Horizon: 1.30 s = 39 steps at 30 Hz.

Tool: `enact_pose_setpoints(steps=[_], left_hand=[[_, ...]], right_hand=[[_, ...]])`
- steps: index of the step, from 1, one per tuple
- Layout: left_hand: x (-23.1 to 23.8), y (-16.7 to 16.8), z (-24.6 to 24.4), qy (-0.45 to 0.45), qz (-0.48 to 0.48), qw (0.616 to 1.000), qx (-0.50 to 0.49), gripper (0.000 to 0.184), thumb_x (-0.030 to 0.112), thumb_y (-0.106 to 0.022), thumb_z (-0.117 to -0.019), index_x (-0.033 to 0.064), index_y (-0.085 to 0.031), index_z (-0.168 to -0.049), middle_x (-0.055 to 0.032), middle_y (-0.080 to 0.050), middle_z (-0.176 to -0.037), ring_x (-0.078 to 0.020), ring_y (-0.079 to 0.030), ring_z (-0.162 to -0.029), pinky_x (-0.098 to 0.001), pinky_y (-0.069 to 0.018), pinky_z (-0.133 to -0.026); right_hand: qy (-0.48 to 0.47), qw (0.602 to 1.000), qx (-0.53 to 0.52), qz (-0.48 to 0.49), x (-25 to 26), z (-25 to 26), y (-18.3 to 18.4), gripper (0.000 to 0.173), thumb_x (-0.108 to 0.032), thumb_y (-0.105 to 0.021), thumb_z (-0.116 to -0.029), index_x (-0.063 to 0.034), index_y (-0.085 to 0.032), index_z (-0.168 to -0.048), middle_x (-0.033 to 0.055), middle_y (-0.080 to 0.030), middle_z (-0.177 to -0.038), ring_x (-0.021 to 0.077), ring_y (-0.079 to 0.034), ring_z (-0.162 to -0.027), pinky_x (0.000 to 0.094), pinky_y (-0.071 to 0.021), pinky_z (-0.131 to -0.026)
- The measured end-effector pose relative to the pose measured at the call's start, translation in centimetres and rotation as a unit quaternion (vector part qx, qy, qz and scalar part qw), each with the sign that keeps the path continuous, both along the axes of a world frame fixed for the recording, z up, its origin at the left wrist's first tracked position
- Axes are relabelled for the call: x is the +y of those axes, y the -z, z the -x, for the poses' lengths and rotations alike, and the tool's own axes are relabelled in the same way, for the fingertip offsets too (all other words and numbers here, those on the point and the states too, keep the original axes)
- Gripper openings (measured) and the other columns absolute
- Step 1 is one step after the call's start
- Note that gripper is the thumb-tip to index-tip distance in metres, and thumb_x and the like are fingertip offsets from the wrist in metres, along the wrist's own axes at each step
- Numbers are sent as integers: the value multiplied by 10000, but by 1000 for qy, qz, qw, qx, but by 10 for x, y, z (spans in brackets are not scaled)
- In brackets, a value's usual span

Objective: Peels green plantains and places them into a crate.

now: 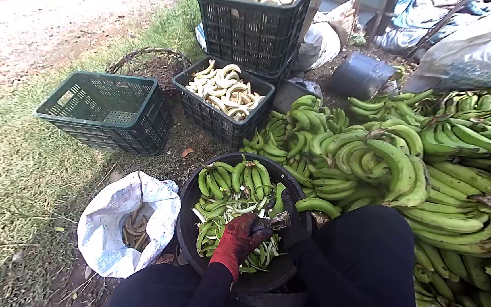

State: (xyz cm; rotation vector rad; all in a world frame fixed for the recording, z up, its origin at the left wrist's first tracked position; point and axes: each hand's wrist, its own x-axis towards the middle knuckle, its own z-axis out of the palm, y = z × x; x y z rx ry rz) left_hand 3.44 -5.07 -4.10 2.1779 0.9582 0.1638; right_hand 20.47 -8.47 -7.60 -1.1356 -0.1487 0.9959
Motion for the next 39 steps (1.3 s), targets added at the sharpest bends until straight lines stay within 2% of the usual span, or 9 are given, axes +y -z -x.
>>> enact_pose_setpoints(steps=[6,14,19,23,26,28,33,37,39], left_hand=[[23,21,14,-108,62,989,74,531,580,-483,-1017,171,-656,-1307,-77,-708,-1205,-232,-671,-1148,-521,-516,-1032],[1,-10,2,-13,168,986,0,554,657,-354,-1038,289,-617,-1358,3,-722,-1120,-146,-713,-964,-471,-594,-899],[2,-11,2,-21,155,988,16,531,618,-367,-1052,264,-642,-1337,-12,-715,-1172,-152,-701,-1035,-474,-570,-955],[10,4,0,-87,43,994,45,475,508,-491,-1032,197,-634,-1362,-79,-698,-1219,-233,-660,-1164,-487,-512,-1047],[22,6,-1,-165,-57,979,104,496,421,-619,-956,155,-631,-1374,-179,-688,-1212,-357,-676,-1105,-552,-533,-960],[28,4,0,-186,-66,971,132,490,404,-621,-946,160,-629,-1371,-175,-687,-1221,-354,-682,-1097,-544,-541,-940],[43,7,11,-268,-29,960,73,473,397,-524,-1035,79,-611,-1374,-178,-687,-1239,-335,-657,-1178,-530,-502,-1038],[31,-4,12,-220,79,972,17,508,569,-438,-1051,196,-642,-1331,-54,-707,-1188,-187,-694,-1056,-464,-571,-945],[16,-14,6,-179,155,971,-5,533,630,-423,-1033,228,-659,-1290,-19,-716,-1126,-155,-712,-967,-454,-606,-872]], right_hand=[[33,991,126,14,-5,-16,-30,414,-478,-348,-1097,-120,-553,-1058,59,-587,-624,151,-589,-462,307,-515,-394],[-132,990,-40,32,-7,-41,-22,349,-271,-378,-1104,-10,-582,-1215,82,-647,-826,151,-634,-661,285,-562,-577],[-186,982,-3,31,-1,-27,-38,556,-476,-217,-1109,-85,-538,-1339,67,-653,-847,138,-634,-664,280,-560,-578],[-156,975,-128,91,-9,-3,-33,585,-428,-185,-1119,-67,-500,-1455,90,-643,-1266,85,-625,-1094,284,-539,-942],[-164,975,-22,150,-8,21,-27,633,-501,-188,-1109,-24,-600,-1173,116,-652,-827,190,-639,-670,347,-561,-596],[-199,969,60,131,-11,27,-24,616,-502,-189,-1108,-17,-568,-1130,115,-611,-722,209,-617,-580,335,-548,-528],[-291,943,-13,158,-24,22,-29,488,-422,-457,-1083,-110,-493,-1456,92,-640,-895,191,-647,-683,341,-577,-602],[-232,956,-75,161,-11,-3,-13,519,-462,-440,-1079,-110,-489,-1457,138,-676,-949,249,-680,-721,423,-595,-596],[-168,956,-174,165,5,-15,-21,477,-403,-412,-1100,-68,-530,-1418,110,-687,-1051,171,-690,-839,352,-604,-704]])
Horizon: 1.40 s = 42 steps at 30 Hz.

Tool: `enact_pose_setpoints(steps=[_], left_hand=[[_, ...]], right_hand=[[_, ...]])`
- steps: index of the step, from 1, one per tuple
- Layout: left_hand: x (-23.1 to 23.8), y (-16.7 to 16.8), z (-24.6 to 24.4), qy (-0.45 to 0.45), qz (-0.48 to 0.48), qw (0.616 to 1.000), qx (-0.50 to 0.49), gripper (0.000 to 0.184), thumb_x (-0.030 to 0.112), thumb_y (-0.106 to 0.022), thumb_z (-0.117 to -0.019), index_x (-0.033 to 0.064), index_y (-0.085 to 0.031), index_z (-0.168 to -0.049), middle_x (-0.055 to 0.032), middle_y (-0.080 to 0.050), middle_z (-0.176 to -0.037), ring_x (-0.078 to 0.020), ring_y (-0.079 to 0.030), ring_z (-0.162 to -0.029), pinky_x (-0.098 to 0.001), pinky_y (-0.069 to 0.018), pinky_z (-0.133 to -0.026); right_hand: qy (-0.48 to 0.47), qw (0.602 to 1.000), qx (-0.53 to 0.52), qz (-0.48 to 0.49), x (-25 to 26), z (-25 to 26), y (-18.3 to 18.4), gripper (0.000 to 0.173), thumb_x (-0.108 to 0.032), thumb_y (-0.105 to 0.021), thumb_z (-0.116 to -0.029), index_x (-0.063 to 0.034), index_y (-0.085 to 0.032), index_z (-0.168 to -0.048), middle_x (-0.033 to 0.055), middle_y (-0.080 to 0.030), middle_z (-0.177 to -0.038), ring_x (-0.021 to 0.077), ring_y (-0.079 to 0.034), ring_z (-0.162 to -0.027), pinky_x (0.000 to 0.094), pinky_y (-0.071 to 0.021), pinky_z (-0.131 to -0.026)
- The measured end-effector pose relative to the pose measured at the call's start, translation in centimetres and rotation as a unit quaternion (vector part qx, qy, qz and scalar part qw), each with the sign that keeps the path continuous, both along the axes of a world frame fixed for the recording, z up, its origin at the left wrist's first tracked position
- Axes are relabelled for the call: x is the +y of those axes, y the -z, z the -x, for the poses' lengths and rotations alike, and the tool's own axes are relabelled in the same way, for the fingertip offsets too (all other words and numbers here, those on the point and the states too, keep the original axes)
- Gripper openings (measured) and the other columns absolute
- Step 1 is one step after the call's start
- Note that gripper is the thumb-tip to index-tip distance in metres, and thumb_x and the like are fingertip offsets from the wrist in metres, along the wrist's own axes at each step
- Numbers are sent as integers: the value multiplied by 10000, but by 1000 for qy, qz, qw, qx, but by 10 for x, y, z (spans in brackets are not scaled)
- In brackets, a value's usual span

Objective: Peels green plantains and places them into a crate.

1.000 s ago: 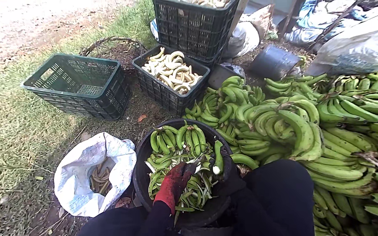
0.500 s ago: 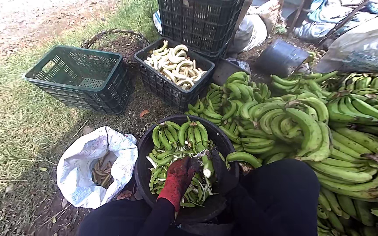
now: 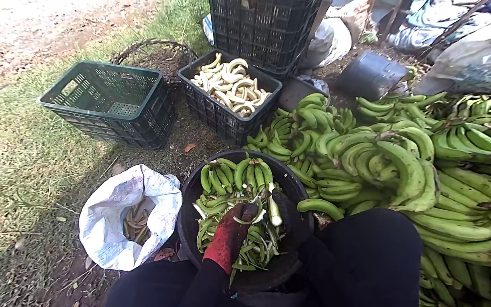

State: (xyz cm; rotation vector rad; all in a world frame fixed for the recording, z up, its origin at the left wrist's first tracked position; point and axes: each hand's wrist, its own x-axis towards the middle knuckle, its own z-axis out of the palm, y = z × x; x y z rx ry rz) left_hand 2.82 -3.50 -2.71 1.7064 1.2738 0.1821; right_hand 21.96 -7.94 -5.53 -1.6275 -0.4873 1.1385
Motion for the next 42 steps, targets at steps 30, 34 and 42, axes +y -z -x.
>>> enact_pose_setpoints(steps=[30,34,42], left_hand=[[1,-8,-8,6,-84,995,59,523,518,-410,-1068,136,-635,-1345,-105,-687,-1245,-238,-639,-1207,-485,-490,-1074],[28,4,4,30,-117,989,85,517,487,-382,-1079,150,-624,-1387,-102,-676,-1309,-244,-617,-1265,-493,-460,-1112],[6,-3,-9,59,-143,986,57,531,528,-440,-1045,159,-627,-1377,-93,-689,-1254,-237,-645,-1204,-482,-496,-1073]], right_hand=[[105,989,-103,-28,35,31,-36,446,-279,-346,-1124,24,-497,-1416,192,-599,-1305,169,-594,-1159,329,-480,-1015],[-235,971,-17,-36,2,13,-16,439,-318,-376,-1106,-33,-577,-1373,91,-661,-1247,80,-624,-1106,277,-511,-986],[-50,999,-13,0,16,-4,12,475,-350,-310,-1122,-53,-504,-1438,128,-640,-1238,152,-639,-1045,354,-553,-899]])
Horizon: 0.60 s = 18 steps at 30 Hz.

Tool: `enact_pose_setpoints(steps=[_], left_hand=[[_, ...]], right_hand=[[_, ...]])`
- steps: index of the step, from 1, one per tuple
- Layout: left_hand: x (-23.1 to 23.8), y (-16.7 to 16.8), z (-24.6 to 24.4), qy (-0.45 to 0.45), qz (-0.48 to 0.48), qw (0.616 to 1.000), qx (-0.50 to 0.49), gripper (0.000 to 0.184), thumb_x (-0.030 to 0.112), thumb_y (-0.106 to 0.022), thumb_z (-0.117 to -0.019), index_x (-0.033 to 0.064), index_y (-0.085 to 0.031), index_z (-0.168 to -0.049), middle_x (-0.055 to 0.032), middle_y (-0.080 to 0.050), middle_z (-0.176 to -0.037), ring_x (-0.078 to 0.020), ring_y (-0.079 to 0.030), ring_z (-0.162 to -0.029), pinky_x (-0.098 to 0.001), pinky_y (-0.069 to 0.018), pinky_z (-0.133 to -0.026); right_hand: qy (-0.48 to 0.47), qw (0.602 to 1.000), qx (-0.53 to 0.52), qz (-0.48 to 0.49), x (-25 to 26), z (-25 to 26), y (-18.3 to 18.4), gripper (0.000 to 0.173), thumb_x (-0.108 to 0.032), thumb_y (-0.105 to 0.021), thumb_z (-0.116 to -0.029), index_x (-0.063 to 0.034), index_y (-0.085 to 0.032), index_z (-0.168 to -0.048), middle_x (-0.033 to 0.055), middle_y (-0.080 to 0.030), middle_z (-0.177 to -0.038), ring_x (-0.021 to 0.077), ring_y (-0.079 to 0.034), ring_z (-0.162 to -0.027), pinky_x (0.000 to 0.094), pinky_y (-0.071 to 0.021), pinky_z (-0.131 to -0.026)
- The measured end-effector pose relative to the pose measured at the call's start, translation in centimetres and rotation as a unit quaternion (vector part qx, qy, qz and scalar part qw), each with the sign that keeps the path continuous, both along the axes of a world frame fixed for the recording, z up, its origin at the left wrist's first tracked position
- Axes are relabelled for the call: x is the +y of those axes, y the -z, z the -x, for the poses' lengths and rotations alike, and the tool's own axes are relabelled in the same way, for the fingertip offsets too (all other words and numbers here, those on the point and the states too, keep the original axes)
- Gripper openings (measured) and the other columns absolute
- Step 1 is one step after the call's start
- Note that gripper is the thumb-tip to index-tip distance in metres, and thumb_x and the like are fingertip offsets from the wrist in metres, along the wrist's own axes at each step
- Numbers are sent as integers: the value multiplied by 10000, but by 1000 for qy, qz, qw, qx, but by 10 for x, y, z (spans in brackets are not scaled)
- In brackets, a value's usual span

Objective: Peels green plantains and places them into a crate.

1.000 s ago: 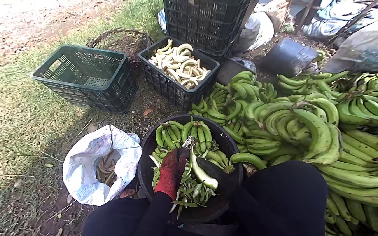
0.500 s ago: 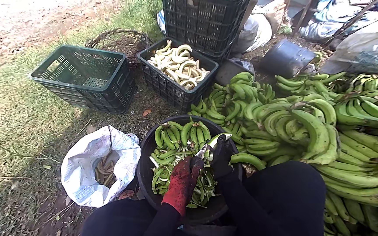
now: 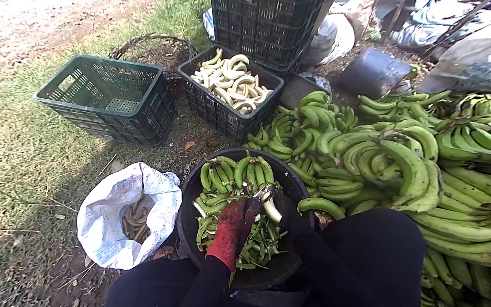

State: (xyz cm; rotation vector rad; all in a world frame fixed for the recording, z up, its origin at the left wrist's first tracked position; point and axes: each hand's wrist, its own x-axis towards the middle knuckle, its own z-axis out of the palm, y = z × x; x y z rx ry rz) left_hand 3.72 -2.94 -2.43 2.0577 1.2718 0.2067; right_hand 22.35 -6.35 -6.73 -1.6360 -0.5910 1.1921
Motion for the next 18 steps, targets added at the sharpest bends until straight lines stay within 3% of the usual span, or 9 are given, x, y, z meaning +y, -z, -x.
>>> enact_pose_setpoints(steps=[2,4,5,6,8,10,14,16,18], left_hand=[[-13,-5,-7,22,-42,999,2,528,514,-529,-1005,146,-634,-1368,-122,-693,-1231,-285,-663,-1155,-512,-517,-1022],[-20,-4,-10,11,-91,996,-8,540,523,-611,-950,129,-673,-1315,-150,-711,-1165,-324,-694,-1068,-534,-552,-942],[-22,-4,-11,-3,-104,995,-7,564,547,-622,-936,127,-678,-1307,-159,-712,-1146,-337,-697,-1045,-540,-557,-921],[-21,-5,-11,-18,-108,994,-2,592,577,-609,-936,123,-676,-1310,-171,-707,-1139,-353,-694,-1035,-546,-554,-910],[-16,-5,-11,-42,-106,993,10,574,549,-590,-953,114,-672,-1320,-182,-706,-1141,-362,-696,-1032,-549,-557,-902],[-6,-7,-8,-55,-48,997,21,504,433,-546,-1013,116,-622,-1397,-179,-680,-1242,-347,-666,-1141,-544,-524,-993],[20,11,9,-56,51,997,-17,511,484,-325,-1096,199,-612,-1408,-66,-662,-1342,-208,-618,-1258,-480,-484,-1092],[28,18,15,-66,110,992,-14,563,547,-293,-1088,200,-629,-1378,-67,-679,-1287,-202,-669,-1145,-490,-540,-1004],[29,22,16,-78,127,989,6,628,626,-273,-1063,200,-660,-1314,-67,-705,-1196,-211,-697,-1046,-510,-559,-945]], right_hand=[[125,991,50,-25,18,2,-7,484,-326,-285,-1131,10,-565,-1338,151,-657,-1142,167,-636,-963,340,-544,-862],[229,952,194,-57,36,9,-19,537,-429,-177,-1125,-25,-528,-1173,114,-612,-839,184,-603,-644,336,-534,-555],[251,941,217,-62,39,14,-28,527,-452,-146,-1120,-56,-491,-1168,102,-583,-826,192,-592,-636,342,-526,-542],[275,938,200,-60,39,18,-31,503,-427,-182,-1124,-50,-506,-1207,117,-598,-895,203,-612,-708,358,-546,-595],[262,963,62,-9,37,25,-36,468,-306,-279,-1134,13,-532,-1364,188,-612,-1229,230,-608,-1056,396,-513,-911],[195,978,-69,-4,33,33,-33,435,-242,-335,-1127,66,-548,-1349,227,-606,-1297,238,-592,-1163,385,-464,-1021],[-111,991,-35,-69,4,25,-14,489,-307,-348,-1097,-7,-492,-1456,142,-611,-1332,122,-601,-1182,303,-498,-1027],[-274,961,-31,-10,-4,19,-25,506,-397,-422,-1062,-62,-524,-1427,106,-653,-1212,126,-640,-1058,346,-534,-936],[-371,928,-18,33,-7,14,-33,540,-420,-456,-1046,-92,-502,-1473,110,-657,-1248,156,-645,-1083,395,-520,-962]])
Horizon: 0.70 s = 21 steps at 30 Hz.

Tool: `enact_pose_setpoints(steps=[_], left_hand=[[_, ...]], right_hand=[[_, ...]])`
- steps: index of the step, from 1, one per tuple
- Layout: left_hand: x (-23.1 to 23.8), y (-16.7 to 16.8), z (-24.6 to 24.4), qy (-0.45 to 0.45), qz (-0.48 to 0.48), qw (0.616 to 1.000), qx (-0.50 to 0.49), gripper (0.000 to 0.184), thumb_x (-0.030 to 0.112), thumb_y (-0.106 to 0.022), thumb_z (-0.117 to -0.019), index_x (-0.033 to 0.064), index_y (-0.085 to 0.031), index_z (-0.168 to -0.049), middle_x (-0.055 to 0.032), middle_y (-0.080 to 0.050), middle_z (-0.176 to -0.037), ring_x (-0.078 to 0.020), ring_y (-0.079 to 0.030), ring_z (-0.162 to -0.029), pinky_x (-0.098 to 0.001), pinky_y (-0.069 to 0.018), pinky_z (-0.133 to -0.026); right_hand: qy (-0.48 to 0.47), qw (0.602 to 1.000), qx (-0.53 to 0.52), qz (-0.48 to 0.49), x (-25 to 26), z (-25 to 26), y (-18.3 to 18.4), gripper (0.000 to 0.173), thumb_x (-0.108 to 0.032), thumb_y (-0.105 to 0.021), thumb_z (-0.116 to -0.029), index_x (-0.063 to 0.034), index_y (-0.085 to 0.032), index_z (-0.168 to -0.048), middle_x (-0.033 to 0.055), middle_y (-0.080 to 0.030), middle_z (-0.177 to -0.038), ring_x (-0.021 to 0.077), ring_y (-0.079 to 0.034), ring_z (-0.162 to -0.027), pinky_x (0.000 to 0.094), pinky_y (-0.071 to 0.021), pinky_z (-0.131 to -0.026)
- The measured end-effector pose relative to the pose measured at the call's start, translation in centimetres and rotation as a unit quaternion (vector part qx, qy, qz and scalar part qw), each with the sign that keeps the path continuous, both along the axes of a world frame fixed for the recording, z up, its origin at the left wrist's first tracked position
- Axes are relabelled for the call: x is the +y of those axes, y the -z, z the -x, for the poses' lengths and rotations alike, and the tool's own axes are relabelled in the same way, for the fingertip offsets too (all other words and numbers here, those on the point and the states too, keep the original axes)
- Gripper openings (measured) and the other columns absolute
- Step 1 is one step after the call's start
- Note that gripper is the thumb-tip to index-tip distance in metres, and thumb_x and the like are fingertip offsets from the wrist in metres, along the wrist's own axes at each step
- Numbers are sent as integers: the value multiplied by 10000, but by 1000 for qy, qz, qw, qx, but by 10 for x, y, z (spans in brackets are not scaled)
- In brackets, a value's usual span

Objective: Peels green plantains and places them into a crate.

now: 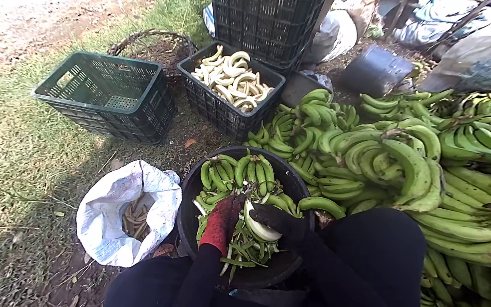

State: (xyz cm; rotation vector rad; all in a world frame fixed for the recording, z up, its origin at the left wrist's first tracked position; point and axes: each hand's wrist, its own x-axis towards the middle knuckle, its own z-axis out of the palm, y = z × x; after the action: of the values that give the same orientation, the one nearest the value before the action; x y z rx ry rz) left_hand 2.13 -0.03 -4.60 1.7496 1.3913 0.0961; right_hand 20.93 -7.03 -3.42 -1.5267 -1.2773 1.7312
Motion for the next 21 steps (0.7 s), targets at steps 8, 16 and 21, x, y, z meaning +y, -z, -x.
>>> enact_pose_setpoints(steps=[8,16,21], left_hand=[[-40,-22,-14,160,-200,966,-17,487,518,-495,-1015,190,-672,-1329,-101,-718,-1149,-277,-692,-1068,-518,-555,-942],[-44,-22,-12,156,-311,938,-7,573,609,-571,-931,195,-698,-1306,-149,-725,-1060,-345,-708,-960,-561,-564,-829],[-45,-25,-13,152,-305,940,7,593,644,-540,-939,199,-703,-1296,-155,-723,-1059,-352,-705,-960,-565,-561,-840]], right_hand=[[451,801,392,42,7,-21,25,436,-398,-253,-1112,-91,-560,-1084,56,-630,-780,127,-632,-646,289,-561,-565],[505,770,379,91,17,0,-37,329,-313,-233,-1113,-108,-466,-1005,38,-507,-676,107,-520,-498,220,-452,-430],[497,769,387,110,21,-5,-17,358,-353,-256,-1106,-119,-490,-969,37,-526,-651,117,-525,-485,244,-463,-427]])
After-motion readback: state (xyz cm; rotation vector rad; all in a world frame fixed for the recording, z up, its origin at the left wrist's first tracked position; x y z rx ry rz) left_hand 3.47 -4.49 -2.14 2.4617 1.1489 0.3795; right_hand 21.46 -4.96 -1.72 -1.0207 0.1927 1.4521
